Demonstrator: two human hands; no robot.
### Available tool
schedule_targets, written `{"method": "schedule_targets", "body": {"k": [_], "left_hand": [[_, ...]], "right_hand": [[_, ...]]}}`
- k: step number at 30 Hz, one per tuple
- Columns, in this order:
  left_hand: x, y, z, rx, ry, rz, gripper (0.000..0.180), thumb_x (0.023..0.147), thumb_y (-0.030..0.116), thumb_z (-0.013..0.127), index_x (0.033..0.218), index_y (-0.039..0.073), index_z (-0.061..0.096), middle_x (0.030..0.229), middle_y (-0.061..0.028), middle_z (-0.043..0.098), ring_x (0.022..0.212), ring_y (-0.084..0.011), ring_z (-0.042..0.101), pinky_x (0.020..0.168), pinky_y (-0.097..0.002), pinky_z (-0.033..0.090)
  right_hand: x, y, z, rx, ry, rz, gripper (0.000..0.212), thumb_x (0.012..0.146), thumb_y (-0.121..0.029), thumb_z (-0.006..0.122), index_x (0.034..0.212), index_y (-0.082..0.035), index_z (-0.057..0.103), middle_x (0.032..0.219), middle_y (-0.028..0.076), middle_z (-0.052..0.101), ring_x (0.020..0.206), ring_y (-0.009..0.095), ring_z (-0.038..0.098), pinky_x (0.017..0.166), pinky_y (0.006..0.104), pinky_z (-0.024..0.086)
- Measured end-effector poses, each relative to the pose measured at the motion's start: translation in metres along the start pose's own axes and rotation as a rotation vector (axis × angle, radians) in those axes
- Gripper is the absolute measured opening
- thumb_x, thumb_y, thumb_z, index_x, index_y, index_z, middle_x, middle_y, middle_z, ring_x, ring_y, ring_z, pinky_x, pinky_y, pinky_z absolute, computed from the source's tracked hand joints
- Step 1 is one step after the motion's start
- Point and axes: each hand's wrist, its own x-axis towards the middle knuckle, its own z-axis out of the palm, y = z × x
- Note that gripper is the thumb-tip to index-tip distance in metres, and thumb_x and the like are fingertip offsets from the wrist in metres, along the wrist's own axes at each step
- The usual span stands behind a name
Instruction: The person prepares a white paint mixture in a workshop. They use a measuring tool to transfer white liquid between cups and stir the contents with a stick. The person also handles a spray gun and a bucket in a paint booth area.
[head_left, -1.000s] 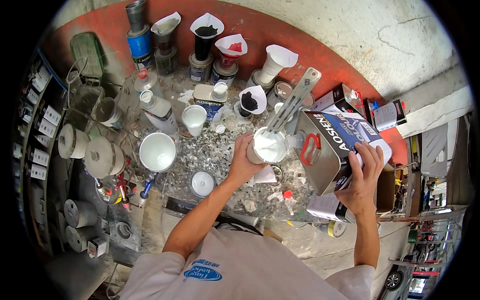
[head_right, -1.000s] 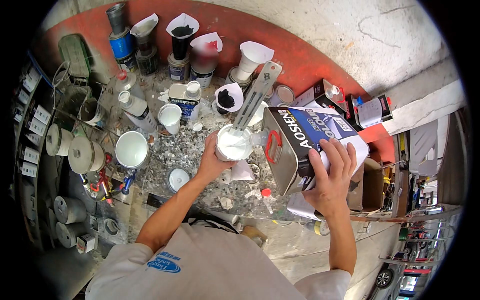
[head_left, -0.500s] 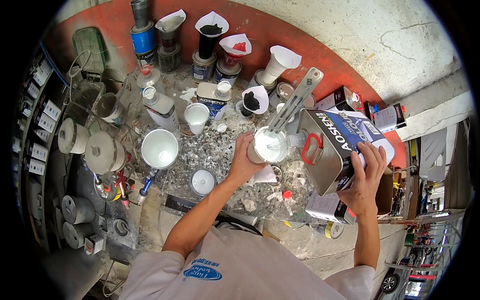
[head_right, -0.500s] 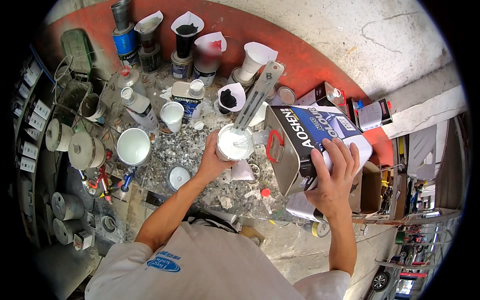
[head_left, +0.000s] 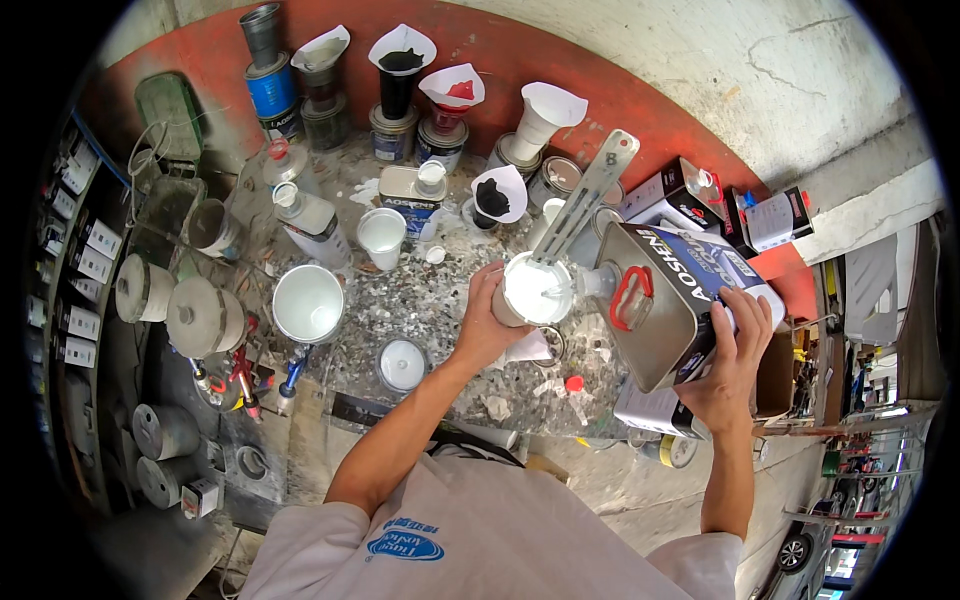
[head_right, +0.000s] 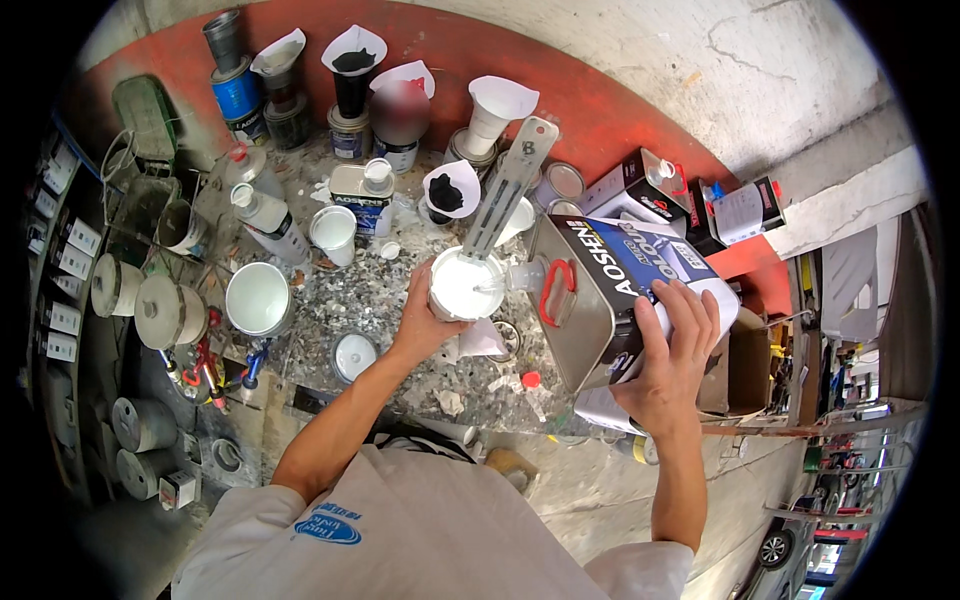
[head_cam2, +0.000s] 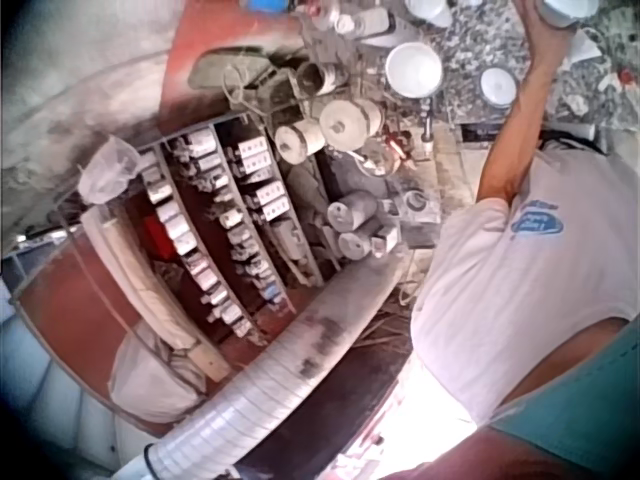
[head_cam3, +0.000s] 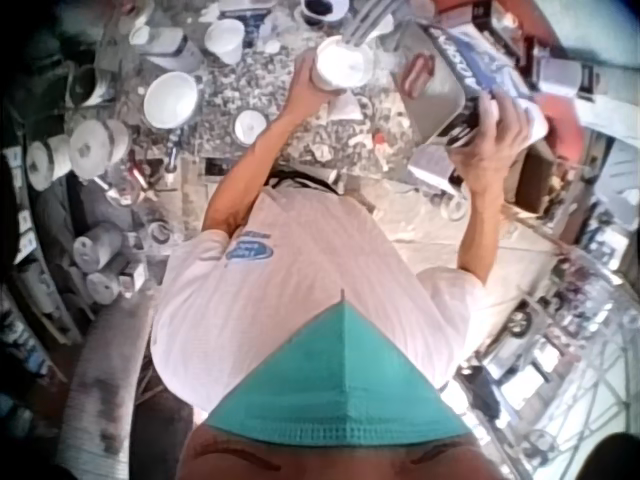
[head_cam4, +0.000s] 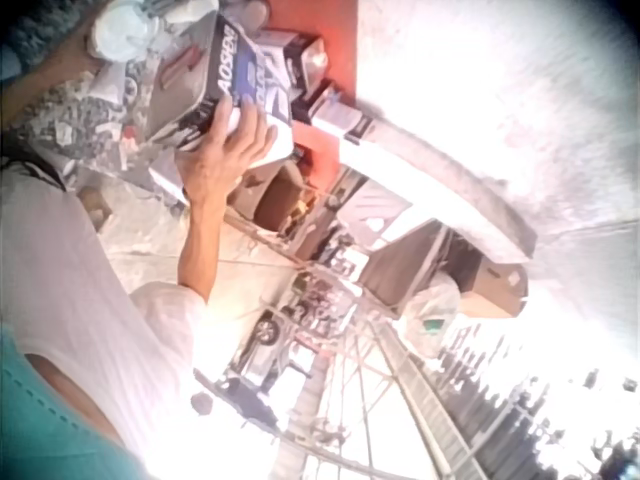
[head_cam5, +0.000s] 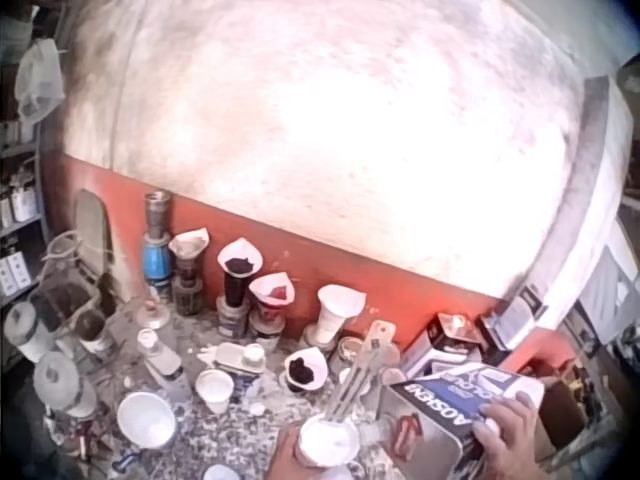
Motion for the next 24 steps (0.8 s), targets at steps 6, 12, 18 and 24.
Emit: {"method": "schedule_targets", "body": {"k": [6,12,18,24], "left_hand": [[-0.002,-0.004,0.011,-0.009,-0.044,-0.045,0.087,0.059,0.005,0.089,0.134,0.008,0.045,0.144,-0.0127,0.036,0.134,-0.0334,0.04,0.11,-0.0416,0.04],[-0.004,-0.009,0.018,-0.064,-0.13,-0.105,0.091,0.059,0.005,0.089,0.137,0.007,0.043,0.144,-0.0126,0.035,0.135,-0.0318,0.04,0.113,-0.04,0.037],[-0.006,-0.009,0.019,-0.158,-0.152,-0.212,0.098,0.059,0.005,0.089,0.142,0.004,0.038,0.145,-0.0132,0.034,0.135,-0.0285,0.04,0.113,-0.0381,0.037],[-0.011,-0.012,0.002,-0.078,-0.205,-0.334,0.102,0.06,0.003,0.089,0.145,0.003,0.032,0.14,-0.013,0.042,0.13,-0.0257,0.047,0.11,-0.0374,0.041]], "right_hand": [[-0.026,0.006,0.011,0.259,0.05,0.271,0.107,0.048,-0.01,0.086,0.143,-0.004,0.038,0.137,0.018,0.046,0.126,0.038,0.046,0.109,0.049,0.036],[-0.051,0.008,0.021,0.714,0.022,0.652,0.114,0.049,-0.006,0.085,0.148,-0.004,0.028,0.138,0.014,0.044,0.127,0.025,0.047,0.108,0.0389,0.038],[-0.068,0.02,0.038,0.661,0.08,0.741,0.115,0.05,-0.007,0.086,0.148,-0.003,0.026,0.138,0.016,0.043,0.129,0.028,0.045,0.11,0.0395,0.036],[-0.124,0.056,0.117,0.674,0.254,0.942,0.118,0.053,-0.014,0.089,0.15,-0.001,0.024,0.141,0.017,0.04,0.133,0.03,0.039,0.114,0.0406,0.029]]}}
